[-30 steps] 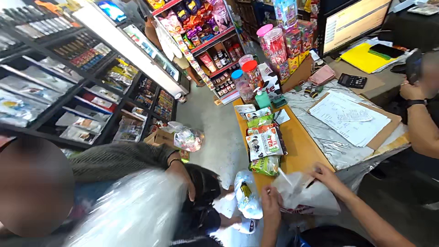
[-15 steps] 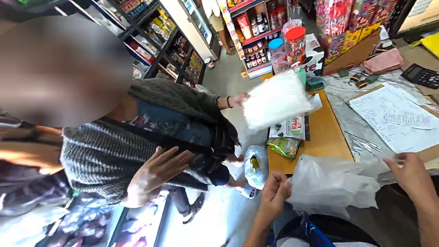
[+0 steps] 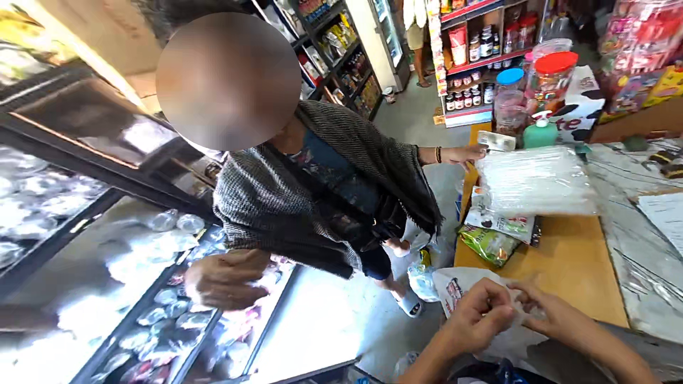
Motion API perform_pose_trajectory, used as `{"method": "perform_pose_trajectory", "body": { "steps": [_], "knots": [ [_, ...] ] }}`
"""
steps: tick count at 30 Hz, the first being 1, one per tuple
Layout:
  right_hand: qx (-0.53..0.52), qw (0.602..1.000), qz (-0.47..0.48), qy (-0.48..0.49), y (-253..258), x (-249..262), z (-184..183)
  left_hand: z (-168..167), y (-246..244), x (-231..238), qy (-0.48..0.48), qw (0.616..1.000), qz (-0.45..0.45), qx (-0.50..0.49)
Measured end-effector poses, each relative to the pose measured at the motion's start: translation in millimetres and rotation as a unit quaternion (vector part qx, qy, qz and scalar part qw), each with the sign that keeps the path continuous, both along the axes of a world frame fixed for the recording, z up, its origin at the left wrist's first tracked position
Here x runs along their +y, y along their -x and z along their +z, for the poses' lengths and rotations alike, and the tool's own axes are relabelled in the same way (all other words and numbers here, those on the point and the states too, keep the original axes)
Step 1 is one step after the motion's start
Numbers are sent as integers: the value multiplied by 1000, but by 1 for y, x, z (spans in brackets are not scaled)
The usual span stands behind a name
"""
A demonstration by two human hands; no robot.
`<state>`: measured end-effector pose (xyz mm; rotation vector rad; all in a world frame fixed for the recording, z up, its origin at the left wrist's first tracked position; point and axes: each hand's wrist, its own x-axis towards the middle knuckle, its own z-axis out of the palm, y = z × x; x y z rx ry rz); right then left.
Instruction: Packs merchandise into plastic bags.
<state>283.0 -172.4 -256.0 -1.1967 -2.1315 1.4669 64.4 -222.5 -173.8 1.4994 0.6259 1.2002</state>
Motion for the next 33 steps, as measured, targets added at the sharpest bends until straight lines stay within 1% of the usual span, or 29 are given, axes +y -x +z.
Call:
{"method": "perform_pose_trajectory", "body": {
  "steps": [3,5,6,8,10,13,16,18,23,26,28,31,33],
  "knots": [
    [20,993,58,105,-7,1,8,0,18,3,-18,998,59,11],
    [40,990,57,125,-5,3,11,-3,25,6,-30,997,78,0],
    [44,991,41,116,-1,3,12,-2,26,6,-32,996,82,-7],
    [41,997,-1,64,12,2,12,2,21,0,-27,997,77,-14],
    [30,999,-19,19,30,0,15,2,14,-6,-29,998,60,-4],
    [-29,999,-20,-17,53,-3,10,0,3,-13,-38,999,29,17],
    [-110,993,-16,-40,61,-4,1,0,-1,-15,-49,999,3,13],
    [-111,991,-39,-55,55,-5,-2,3,3,-14,-62,998,7,21],
    [-29,991,-110,-75,21,-2,-9,4,25,-2,-88,990,93,64],
    [-14,989,-141,-44,7,-1,-7,6,37,4,-93,983,140,77],
    [-10,988,-151,-29,3,-3,-8,7,41,8,-92,980,164,67],
    [12,983,-180,-23,2,-7,-10,7,41,16,-64,974,208,59],
    [23,976,-217,-24,-1,-9,-12,4,41,23,-26,963,250,100]
  ]
}}
